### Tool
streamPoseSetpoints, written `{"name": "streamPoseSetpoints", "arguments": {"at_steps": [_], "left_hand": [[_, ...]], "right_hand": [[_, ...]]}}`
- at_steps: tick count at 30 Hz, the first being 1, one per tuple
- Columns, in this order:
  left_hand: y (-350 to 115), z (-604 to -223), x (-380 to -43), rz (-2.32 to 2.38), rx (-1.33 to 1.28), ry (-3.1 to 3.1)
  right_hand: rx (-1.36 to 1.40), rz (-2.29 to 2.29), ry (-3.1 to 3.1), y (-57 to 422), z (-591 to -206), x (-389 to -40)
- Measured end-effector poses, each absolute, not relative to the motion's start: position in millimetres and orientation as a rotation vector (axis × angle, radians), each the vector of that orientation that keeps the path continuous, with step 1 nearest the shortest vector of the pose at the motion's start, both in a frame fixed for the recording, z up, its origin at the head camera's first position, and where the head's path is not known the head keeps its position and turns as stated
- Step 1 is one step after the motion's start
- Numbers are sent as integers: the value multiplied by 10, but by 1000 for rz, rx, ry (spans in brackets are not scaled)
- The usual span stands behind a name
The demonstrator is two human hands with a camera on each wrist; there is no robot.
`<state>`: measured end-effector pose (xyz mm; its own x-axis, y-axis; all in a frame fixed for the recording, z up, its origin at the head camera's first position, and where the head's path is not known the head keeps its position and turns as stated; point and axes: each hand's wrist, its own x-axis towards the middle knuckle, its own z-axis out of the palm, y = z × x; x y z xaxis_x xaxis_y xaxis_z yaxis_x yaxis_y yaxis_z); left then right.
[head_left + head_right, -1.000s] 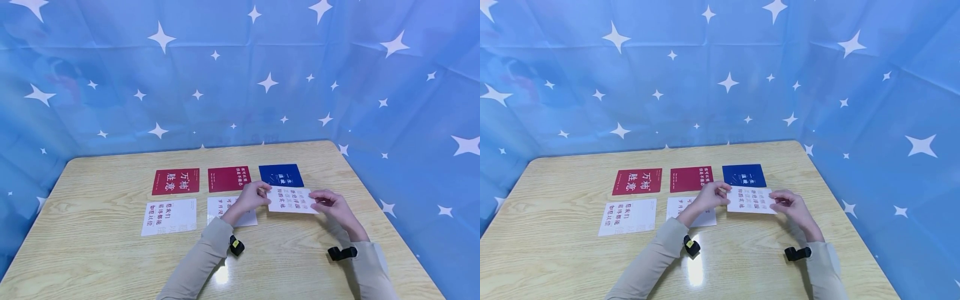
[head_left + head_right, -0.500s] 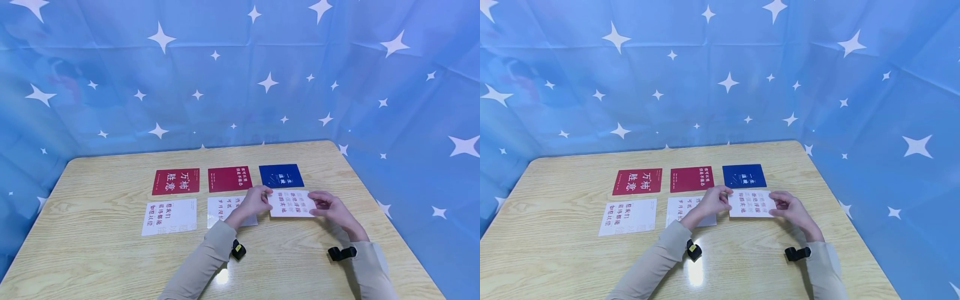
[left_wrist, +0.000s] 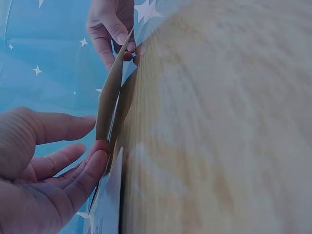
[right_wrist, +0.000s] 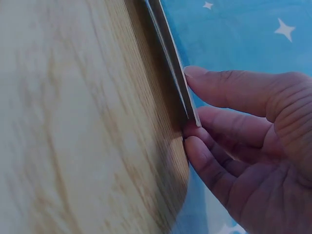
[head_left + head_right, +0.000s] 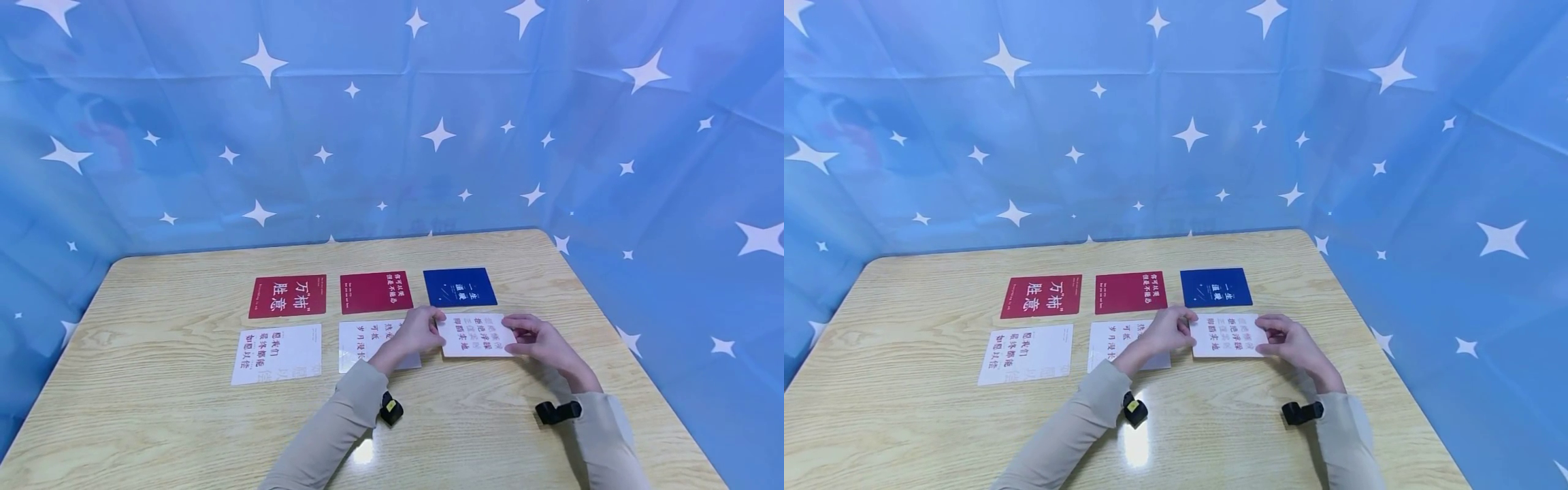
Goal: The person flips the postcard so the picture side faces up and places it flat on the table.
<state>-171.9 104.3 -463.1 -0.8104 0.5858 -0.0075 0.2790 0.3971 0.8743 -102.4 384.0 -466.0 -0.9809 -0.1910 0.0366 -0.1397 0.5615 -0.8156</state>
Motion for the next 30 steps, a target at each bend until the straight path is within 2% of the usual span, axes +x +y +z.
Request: {"name": "streamPoseSetpoints", "arguments": {"at_steps": [20, 30], "left_hand": [[1045, -4567, -1743, 1251, 702, 2404], [813, -4545, -1803, 1492, 688, 2288]], "right_hand": [[-234, -1127, 2877, 3718, -4538, -1141], [-152, -1147, 2968, 3614, -4528, -1117]]}}
